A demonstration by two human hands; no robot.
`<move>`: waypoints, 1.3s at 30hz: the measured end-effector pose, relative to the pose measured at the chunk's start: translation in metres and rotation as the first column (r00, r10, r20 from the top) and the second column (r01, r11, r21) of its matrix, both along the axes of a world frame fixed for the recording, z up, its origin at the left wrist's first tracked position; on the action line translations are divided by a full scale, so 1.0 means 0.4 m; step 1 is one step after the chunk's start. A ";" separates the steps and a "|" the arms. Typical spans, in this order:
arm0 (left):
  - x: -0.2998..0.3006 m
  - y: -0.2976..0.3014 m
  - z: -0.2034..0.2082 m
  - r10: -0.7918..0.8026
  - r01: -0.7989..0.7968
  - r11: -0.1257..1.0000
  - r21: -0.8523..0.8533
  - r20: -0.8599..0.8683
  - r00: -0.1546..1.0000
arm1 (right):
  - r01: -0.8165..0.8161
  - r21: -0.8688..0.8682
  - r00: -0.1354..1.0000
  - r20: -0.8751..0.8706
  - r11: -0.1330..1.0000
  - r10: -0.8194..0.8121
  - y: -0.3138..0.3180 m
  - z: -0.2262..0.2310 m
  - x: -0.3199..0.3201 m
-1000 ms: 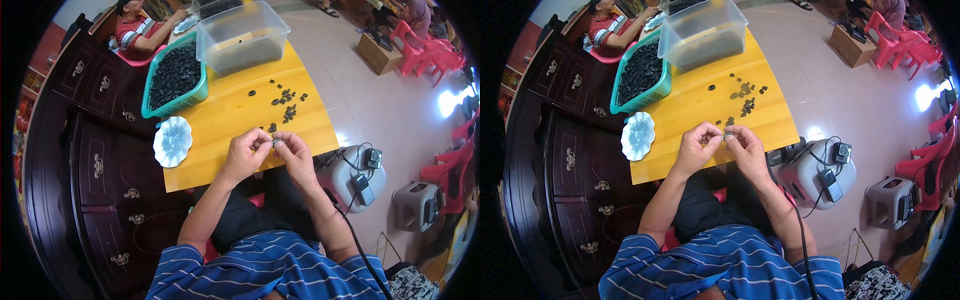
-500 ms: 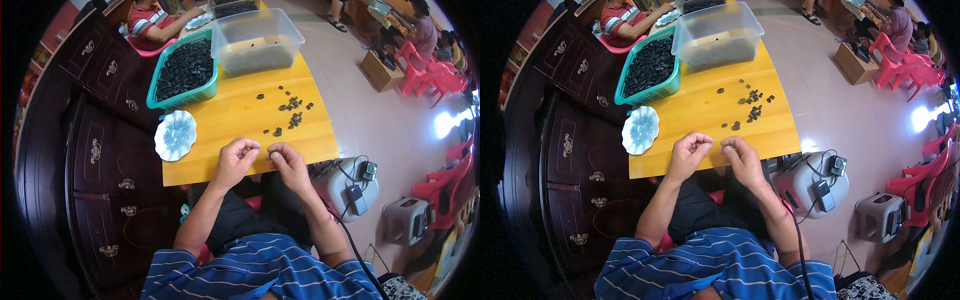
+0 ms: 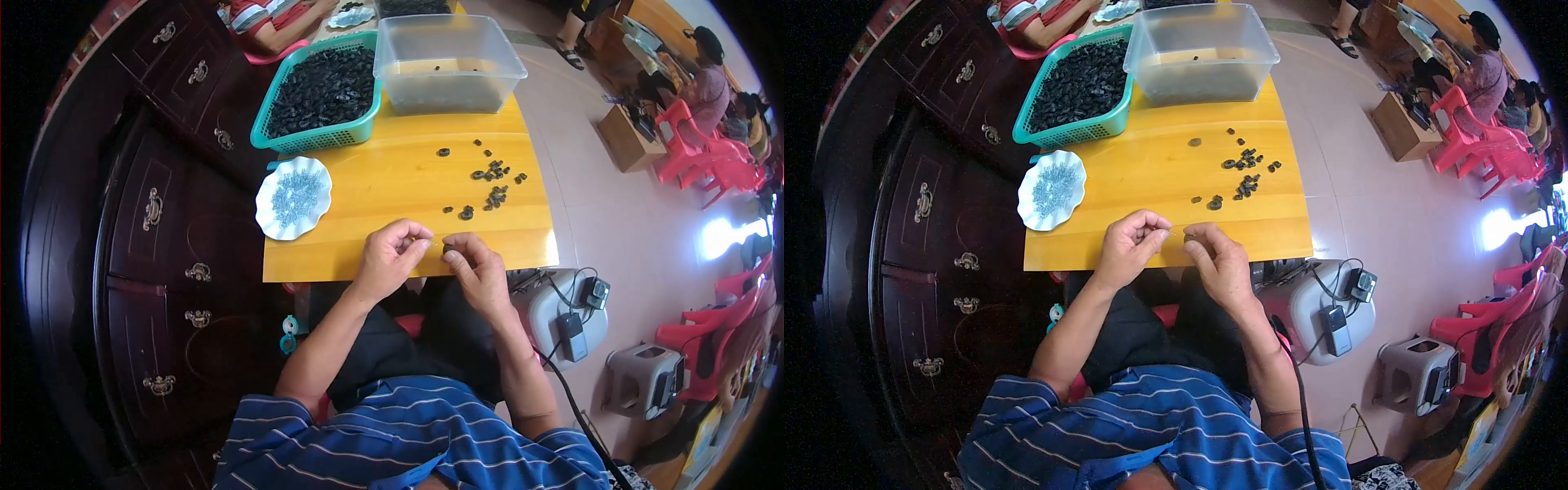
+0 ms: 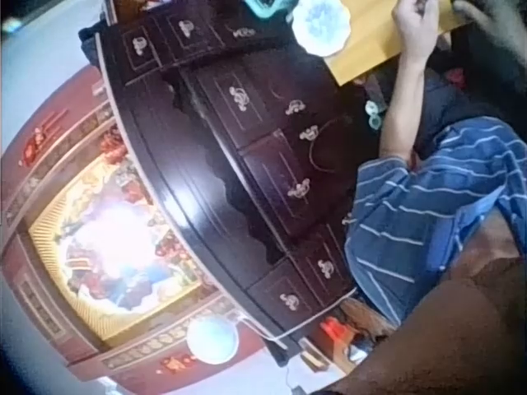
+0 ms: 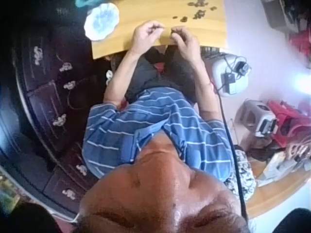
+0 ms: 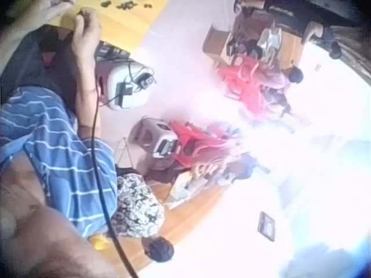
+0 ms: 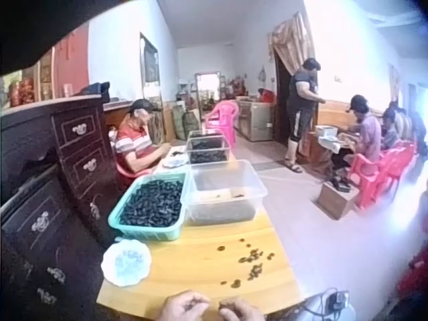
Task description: Sorting and inspecting small black parts on a table.
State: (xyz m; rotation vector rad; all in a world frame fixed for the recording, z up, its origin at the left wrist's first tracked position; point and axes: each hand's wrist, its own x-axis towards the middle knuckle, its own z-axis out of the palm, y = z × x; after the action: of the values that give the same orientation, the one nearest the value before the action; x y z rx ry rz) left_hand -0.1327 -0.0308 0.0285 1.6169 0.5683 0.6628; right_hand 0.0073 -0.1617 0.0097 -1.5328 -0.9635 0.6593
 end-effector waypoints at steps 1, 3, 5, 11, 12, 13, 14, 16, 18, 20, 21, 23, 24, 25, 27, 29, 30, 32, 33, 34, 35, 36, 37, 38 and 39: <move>0.001 -0.001 -0.001 -0.002 0.002 1.000 0.021 0.005 1.000 | -0.003 0.021 1.000 -0.002 1.000 0.003 0.000 0.000 -0.001; 0.003 -0.003 -0.002 -0.003 0.002 0.999 0.038 0.011 1.000 | -0.013 0.014 1.000 0.006 1.000 0.013 0.000 0.007 -0.003; 0.006 -0.004 -0.001 -0.020 0.021 0.998 0.060 -0.009 1.000 | -0.019 0.007 1.000 0.013 1.000 0.019 0.000 0.012 -0.004; 0.013 -0.002 0.008 -0.025 0.028 0.994 0.104 -0.029 0.999 | -0.034 -0.027 0.999 0.010 0.999 0.035 -0.005 0.022 0.001; 0.016 -0.004 0.014 -0.027 0.030 0.994 0.103 -0.030 0.999 | -0.025 -0.023 1.000 0.010 0.999 0.025 -0.005 0.024 0.001; 0.017 -0.006 0.022 -0.041 0.049 0.986 0.158 -0.052 0.998 | -0.015 -0.019 1.000 0.009 1.000 0.015 -0.005 0.025 0.001; 0.019 -0.007 0.026 -0.054 0.069 0.975 0.211 -0.075 0.996 | -0.013 -0.019 1.000 0.008 1.000 0.013 -0.004 0.024 0.002; 0.020 -0.007 0.026 -0.056 0.071 0.973 0.220 -0.074 0.996 | 0.000 0.005 1.000 0.028 1.000 0.000 -0.003 0.023 0.001; 0.021 -0.007 0.027 -0.058 0.074 0.971 0.229 -0.074 0.996 | 0.003 0.006 1.000 0.017 1.000 -0.003 -0.004 0.018 0.003; 0.022 -0.008 0.034 -0.097 0.114 0.974 0.197 -0.097 0.991 | 0.007 0.008 1.000 0.007 1.000 -0.007 -0.004 0.013 0.006; 0.023 -0.006 0.037 -0.099 0.117 0.973 0.198 -0.098 0.990 | -0.001 -0.001 1.000 0.005 1.000 0.001 -0.005 0.011 0.009; 0.027 -0.002 0.041 -0.125 0.137 0.949 0.283 -0.059 0.990 | -0.004 -0.009 1.000 0.003 1.000 0.004 -0.005 0.005 0.013; 0.030 -0.001 0.041 -0.129 0.140 0.948 0.284 -0.060 0.990 | -0.009 0.005 0.993 -0.114 1.000 0.010 -0.005 0.000 0.012; 0.032 0.001 0.039 -0.128 0.130 0.923 0.362 -0.028 0.991 | -0.012 0.020 0.973 -0.228 1.000 0.017 -0.005 -0.003 0.012; 0.039 -0.002 0.043 -0.136 0.120 0.891 0.438 0.004 0.991 | -0.032 0.059 0.946 -0.320 0.998 0.049 -0.005 -0.005 0.016; 0.046 -0.010 0.059 -0.163 0.163 0.849 0.503 -0.045 0.986 | -0.046 0.099 0.910 -0.405 0.994 0.083 -0.007 -0.007 0.025; 0.051 -0.012 0.063 -0.165 0.165 0.847 0.505 -0.046 0.985 | -0.052 0.108 0.885 -0.455 0.993 0.096 -0.008 -0.009 0.031; 0.065 -0.014 0.067 -0.088 0.078 0.910 0.407 0.006 0.996 | -0.054 0.120 0.857 -0.503 0.991 0.108 -0.008 -0.005 0.038; 0.072 -0.002 0.057 -0.051 0.041 0.900 0.433 0.011 0.999 | -0.042 0.115 0.850 -0.519 0.992 0.096 -0.007 0.006 0.035; 0.085 0.016 0.045 -0.016 0.006 0.889 0.458 0.018 1.000 | -0.028 0.108 0.842 -0.534 0.994 0.082 -0.008 0.011 0.034; 0.093 0.031 0.038 0.022 0.015 0.900 0.436 -0.080 0.997 | -0.024 0.110 0.842 -0.533 0.994 0.080 -0.009 0.012 0.034; 0.104 0.047 0.025 0.020 0.017 0.899 0.438 -0.081 0.997 | -0.015 0.111 0.849 -0.523 0.994 0.071 -0.010 0.012 0.033; 0.116 0.064 0.007 0.065 0.021 0.859 0.512 -0.149 0.987 | -0.005 0.113 0.857 -0.511 0.994 0.063 -0.010 0.012 0.034; 0.125 0.078 -0.010 0.114 0.032 0.813 0.581 -0.212 0.970 | -0.004 0.116 0.858 -0.510 0.993 0.063 -0.008 0.009 0.034; 0.136 0.084 -0.018 0.110 0.035 0.812 0.583 -0.212 0.971 | -0.008 0.132 0.856 -0.512 0.991 0.075 -0.008 0.001 0.035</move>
State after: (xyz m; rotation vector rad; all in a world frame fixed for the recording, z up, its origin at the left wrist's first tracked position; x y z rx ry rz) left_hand -0.0782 0.0026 0.0211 2.2957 0.6037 0.7218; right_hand 0.0213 -0.1650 0.0101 -1.1344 -0.6111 0.9643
